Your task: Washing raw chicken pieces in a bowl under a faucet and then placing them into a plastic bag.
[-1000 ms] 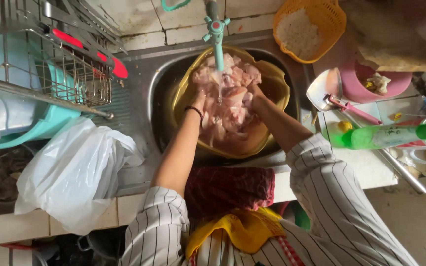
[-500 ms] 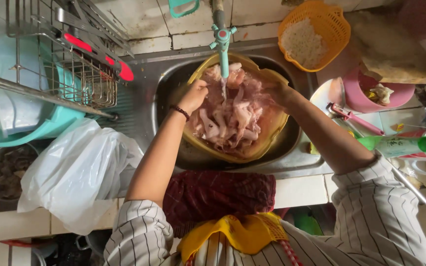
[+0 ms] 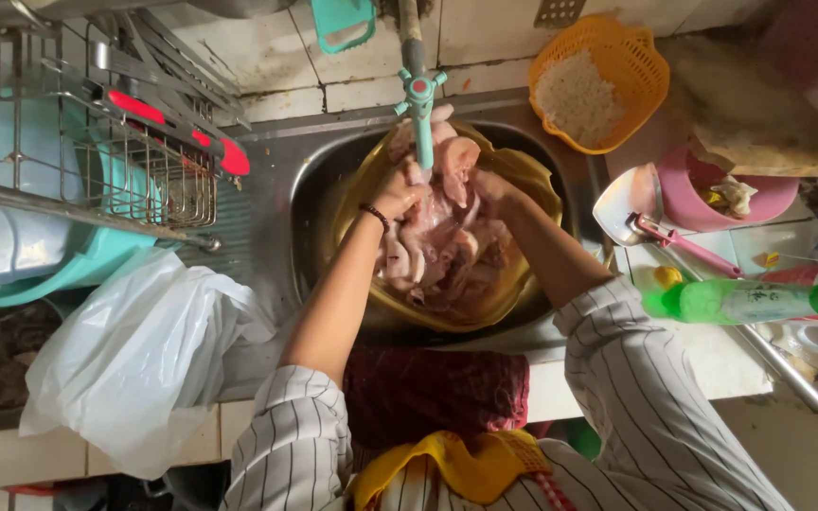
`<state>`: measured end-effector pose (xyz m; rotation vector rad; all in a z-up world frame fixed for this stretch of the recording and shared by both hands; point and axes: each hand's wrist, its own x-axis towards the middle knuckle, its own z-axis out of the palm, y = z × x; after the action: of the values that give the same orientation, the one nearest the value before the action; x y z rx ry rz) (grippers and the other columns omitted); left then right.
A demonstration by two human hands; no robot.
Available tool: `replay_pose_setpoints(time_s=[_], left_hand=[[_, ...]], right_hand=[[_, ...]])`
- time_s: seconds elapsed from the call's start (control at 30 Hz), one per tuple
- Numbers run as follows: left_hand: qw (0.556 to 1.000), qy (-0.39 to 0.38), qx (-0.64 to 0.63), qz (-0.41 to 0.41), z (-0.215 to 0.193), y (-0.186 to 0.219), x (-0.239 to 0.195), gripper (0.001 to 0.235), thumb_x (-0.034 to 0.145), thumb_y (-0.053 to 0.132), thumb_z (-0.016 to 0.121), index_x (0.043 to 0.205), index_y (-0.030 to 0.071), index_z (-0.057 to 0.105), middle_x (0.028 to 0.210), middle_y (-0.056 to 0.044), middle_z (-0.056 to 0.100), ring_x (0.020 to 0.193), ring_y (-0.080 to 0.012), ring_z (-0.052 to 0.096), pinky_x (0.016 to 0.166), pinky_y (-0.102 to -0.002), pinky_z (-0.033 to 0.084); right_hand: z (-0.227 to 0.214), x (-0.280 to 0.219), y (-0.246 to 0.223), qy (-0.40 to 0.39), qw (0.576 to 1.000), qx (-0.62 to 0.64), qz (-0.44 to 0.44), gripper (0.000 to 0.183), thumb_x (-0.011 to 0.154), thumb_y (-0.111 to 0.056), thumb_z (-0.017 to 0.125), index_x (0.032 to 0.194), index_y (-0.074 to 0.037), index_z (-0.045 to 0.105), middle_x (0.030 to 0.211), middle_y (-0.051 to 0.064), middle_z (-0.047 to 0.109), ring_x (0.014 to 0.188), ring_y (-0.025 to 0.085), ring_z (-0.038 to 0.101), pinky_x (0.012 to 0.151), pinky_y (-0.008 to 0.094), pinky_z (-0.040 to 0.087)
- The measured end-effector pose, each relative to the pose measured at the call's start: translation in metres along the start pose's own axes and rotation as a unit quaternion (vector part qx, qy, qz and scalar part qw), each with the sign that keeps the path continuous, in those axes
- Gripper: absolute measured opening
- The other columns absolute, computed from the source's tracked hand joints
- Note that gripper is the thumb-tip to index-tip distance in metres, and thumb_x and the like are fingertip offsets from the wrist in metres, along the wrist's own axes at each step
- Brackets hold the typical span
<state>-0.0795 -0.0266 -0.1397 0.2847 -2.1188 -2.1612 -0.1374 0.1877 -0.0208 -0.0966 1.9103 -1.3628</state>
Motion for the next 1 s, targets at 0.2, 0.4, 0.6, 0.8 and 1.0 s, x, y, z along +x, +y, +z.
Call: replay_pose_setpoints(time_s=[0.2, 0.4, 0.6, 0.8, 1.0], left_hand=[[0.906, -0.224, 0.358, 0.010, -0.005, 0.090, -0.067, 0.016, 0.091, 0.013, 0.063, 0.105, 0.005, 0.064, 0.096, -0.021, 0.073, 0.099, -0.0379, 0.071, 0.086, -0.048, 0.055], [0.920, -0.143, 0.289, -0.220, -0.029, 0.188, -0.119, 0.084, 0.097, 0.069, 0.054, 0.153, 0.015, 0.022, 0.155, -0.022, 0.044, 0.135, -0.0381, 0.053, 0.103, -0.053, 0.054], [0.895, 0.031, 0.346, -0.279, -0.024, 0.021, -0.065, 0.069, 0.096, 0.071, 0.037, 0.123, 0.017, 0.072, 0.132, -0.008, 0.070, 0.130, -0.0258, 0.061, 0.107, -0.039, 0.049], [0.927, 0.096, 0.237, -0.273, 0.023, -0.008, -0.014, 0.066, 0.083, 0.053, 0.066, 0.130, 0.007, 0.067, 0.134, -0.018, 0.068, 0.133, -0.0269, 0.060, 0.113, -0.038, 0.047], [0.933, 0.102, 0.315, -0.139, 0.030, 0.168, -0.072, 0.046, 0.092, 0.018, 0.059, 0.137, 0.028, 0.056, 0.131, -0.012, 0.069, 0.133, -0.0305, 0.058, 0.107, -0.043, 0.052]], right_hand=[[-0.005, -0.024, 0.006, -0.003, 0.985, -0.138, -0.104, 0.066, 0.076, -0.043, 0.084, 0.131, -0.013, 0.063, 0.111, 0.012, 0.074, 0.112, 0.028, 0.069, 0.095, 0.036, 0.052], [-0.035, -0.082, 0.008, -0.041, 0.990, 0.094, -0.096, 0.031, 0.092, 0.008, 0.051, 0.124, 0.004, 0.054, 0.123, 0.010, 0.067, 0.119, 0.021, 0.068, 0.093, 0.019, 0.054], [0.011, 0.038, 0.122, 0.133, 0.945, 0.266, 0.139, 0.061, 0.079, -0.055, 0.083, 0.088, 0.004, 0.070, 0.075, 0.027, 0.068, 0.060, 0.037, 0.072, 0.045, 0.054, 0.060], [0.044, 0.024, 0.051, 0.054, 0.976, 0.206, 0.051, 0.045, 0.085, -0.040, 0.076, 0.100, 0.002, 0.070, 0.100, 0.019, 0.064, 0.075, 0.029, 0.068, 0.055, 0.045, 0.058], [0.040, -0.012, 0.002, -0.043, 0.990, 0.125, -0.044, 0.030, 0.092, -0.021, 0.067, 0.113, 0.000, 0.071, 0.129, 0.010, 0.059, 0.094, 0.019, 0.063, 0.067, 0.033, 0.055]])
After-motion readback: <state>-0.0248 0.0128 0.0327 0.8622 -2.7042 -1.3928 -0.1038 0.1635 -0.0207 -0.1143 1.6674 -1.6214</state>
